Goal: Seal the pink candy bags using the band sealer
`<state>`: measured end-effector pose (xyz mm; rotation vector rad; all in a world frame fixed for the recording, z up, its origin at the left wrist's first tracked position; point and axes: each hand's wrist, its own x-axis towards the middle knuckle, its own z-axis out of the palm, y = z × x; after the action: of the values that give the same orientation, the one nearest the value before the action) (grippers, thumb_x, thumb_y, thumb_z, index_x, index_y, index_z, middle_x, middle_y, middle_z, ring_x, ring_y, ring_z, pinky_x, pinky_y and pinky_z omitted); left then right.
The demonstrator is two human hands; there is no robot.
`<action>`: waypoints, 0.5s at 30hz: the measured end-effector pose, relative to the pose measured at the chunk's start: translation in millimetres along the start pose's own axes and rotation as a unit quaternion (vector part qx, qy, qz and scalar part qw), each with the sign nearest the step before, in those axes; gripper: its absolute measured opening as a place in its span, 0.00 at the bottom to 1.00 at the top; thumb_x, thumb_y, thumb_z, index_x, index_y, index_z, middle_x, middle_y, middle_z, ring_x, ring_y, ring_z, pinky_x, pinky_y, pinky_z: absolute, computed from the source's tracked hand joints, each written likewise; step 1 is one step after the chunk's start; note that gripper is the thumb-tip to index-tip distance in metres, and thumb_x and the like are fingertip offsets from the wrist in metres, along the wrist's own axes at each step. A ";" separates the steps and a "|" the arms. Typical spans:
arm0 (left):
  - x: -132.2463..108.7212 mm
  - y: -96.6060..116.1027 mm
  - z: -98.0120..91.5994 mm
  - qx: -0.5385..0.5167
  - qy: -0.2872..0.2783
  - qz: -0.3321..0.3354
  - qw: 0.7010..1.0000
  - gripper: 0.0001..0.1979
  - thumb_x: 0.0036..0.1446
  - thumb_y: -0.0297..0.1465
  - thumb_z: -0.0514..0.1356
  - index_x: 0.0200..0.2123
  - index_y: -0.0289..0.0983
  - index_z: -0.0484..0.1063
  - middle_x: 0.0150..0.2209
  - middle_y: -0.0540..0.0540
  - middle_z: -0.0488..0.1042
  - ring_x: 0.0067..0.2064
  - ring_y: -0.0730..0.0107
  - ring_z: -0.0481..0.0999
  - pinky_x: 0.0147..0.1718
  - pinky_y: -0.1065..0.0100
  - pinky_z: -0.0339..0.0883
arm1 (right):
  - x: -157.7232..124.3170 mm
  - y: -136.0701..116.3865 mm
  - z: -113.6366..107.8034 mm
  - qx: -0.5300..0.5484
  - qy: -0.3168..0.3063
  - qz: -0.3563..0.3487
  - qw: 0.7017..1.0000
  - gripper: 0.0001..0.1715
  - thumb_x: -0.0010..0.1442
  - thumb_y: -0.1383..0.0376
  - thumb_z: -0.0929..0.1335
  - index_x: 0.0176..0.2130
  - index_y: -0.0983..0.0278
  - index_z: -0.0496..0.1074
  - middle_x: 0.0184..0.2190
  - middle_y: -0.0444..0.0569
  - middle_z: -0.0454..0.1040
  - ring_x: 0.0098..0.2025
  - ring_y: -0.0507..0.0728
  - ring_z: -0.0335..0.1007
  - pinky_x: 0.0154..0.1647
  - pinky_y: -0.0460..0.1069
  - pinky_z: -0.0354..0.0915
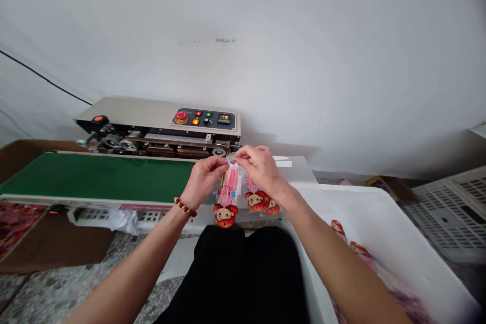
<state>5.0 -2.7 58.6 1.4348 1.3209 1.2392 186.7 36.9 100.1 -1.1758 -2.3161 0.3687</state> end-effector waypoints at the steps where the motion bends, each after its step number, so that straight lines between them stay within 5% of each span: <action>1: 2.3 -8.4 1.5 0.037 0.015 0.001 0.999 0.11 0.58 0.38 0.62 0.37 0.37 0.77 0.31 0.48 0.77 0.33 0.67 0.74 0.35 0.67 0.66 | 5.3 4.5 8.0 -0.020 -0.015 0.012 1.000 0.09 0.67 0.71 0.63 0.40 0.60 0.72 0.36 0.43 0.82 0.40 0.55 0.76 0.55 0.54 0.55; 5: -2.0 -35.3 15.2 0.254 0.080 0.074 0.961 0.18 0.62 0.31 0.57 0.55 0.35 0.72 0.48 0.37 0.78 0.49 0.55 0.77 0.50 0.55 0.70 | 24.9 21.0 38.5 -0.138 -0.072 0.058 0.986 0.15 0.66 0.74 0.61 0.45 0.61 0.73 0.40 0.49 0.83 0.44 0.59 0.77 0.57 0.58 0.51; 10: -20.5 -48.0 38.5 0.431 -0.043 0.184 0.882 0.20 0.67 0.29 0.53 0.61 0.36 0.67 0.62 0.35 0.70 0.63 0.51 0.68 0.61 0.48 0.63 | 32.2 30.1 52.5 -0.240 -0.077 0.067 0.965 0.16 0.69 0.72 0.59 0.47 0.63 0.73 0.41 0.54 0.82 0.46 0.63 0.76 0.61 0.62 0.47; 15: -17.1 -52.1 40.7 0.475 -0.050 0.170 0.862 0.19 0.66 0.29 0.53 0.59 0.35 0.69 0.63 0.36 0.69 0.64 0.50 0.67 0.65 0.46 0.58 | 12.6 35.3 33.4 -0.246 -0.050 0.078 0.965 0.15 0.71 0.68 0.60 0.49 0.62 0.74 0.46 0.55 0.81 0.48 0.64 0.75 0.63 0.66 0.46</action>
<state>35.0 -10.8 -2.2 2.4640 1.7589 0.6674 185.6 67.6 60.3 -1.6102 -2.4904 -0.1116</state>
